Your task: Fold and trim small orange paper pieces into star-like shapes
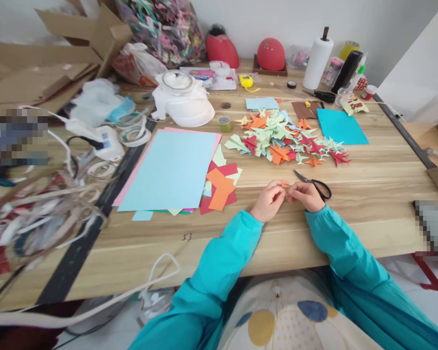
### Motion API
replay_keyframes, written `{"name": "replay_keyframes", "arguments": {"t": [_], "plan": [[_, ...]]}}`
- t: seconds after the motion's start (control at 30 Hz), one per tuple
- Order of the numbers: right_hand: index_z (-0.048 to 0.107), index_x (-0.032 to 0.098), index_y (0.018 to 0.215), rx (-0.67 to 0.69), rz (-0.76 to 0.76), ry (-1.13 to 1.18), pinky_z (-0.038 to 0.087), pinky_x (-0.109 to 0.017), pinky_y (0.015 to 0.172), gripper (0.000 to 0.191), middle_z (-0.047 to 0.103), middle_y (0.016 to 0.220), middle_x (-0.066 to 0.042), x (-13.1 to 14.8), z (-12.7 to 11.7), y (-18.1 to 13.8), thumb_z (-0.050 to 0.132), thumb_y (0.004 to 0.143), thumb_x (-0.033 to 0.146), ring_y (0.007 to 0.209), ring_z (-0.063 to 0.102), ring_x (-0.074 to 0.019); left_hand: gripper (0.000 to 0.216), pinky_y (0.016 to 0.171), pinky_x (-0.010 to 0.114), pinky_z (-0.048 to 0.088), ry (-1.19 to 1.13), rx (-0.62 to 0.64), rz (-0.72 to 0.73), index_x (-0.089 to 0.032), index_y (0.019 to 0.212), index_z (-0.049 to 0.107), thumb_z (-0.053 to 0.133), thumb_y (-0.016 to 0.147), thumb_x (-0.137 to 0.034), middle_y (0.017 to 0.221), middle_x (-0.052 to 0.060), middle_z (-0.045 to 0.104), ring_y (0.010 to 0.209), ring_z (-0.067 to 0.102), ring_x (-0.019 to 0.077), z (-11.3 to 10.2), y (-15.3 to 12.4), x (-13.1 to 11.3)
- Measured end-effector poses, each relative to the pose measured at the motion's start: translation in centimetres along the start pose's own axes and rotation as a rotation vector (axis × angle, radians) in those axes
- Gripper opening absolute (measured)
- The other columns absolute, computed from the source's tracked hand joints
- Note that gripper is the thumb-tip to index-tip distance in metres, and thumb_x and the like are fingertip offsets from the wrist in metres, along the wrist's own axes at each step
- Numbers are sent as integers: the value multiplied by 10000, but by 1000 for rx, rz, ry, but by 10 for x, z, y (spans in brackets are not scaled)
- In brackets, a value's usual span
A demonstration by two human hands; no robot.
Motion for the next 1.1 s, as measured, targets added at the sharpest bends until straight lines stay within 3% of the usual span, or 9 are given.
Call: {"name": "replay_keyframes", "arguments": {"t": [0.47, 0.7, 0.83, 1.1], "plan": [[637, 154, 657, 7, -72, -44, 489, -287, 558, 271, 638, 572, -22, 0, -2, 1, 716, 614, 409, 525, 576, -129, 197, 895, 359, 430, 7, -18, 25, -165, 696, 543, 417, 845, -193, 984, 107, 572, 1048, 515, 183, -2, 0, -2], [660, 157, 724, -40, -125, -60, 506, -305, 592, 273, 659, 629, -38, 3, -3, -2, 674, 665, 423, 562, 596, -141, 193, 867, 340, 440, 90, -86, 17, -168, 724, 560, 428, 852, -227, 899, 85, 557, 997, 522, 179, -6, -1, -1], [679, 146, 802, -83, -194, -222, 510, -315, 636, 243, 685, 749, -76, 5, -4, -3, 658, 698, 365, 627, 616, -157, 170, 875, 336, 438, 151, -107, 19, -161, 740, 559, 440, 848, -216, 944, 95, 541, 997, 527, 176, -7, -2, 1], [678, 129, 801, -139, -261, -474, 499, -287, 595, 244, 684, 714, -74, 9, -5, -6, 592, 753, 353, 610, 609, -157, 105, 811, 315, 476, 204, -102, 36, -141, 805, 579, 475, 806, -154, 1028, 112, 520, 952, 556, 171, -6, -5, 2]]}}
Point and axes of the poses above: each hand's wrist, its own y-axis towards the middle knuckle, its own z-axis out of the palm, x = y × z, the point moved 8 cm from there along y, towards the middle knuckle
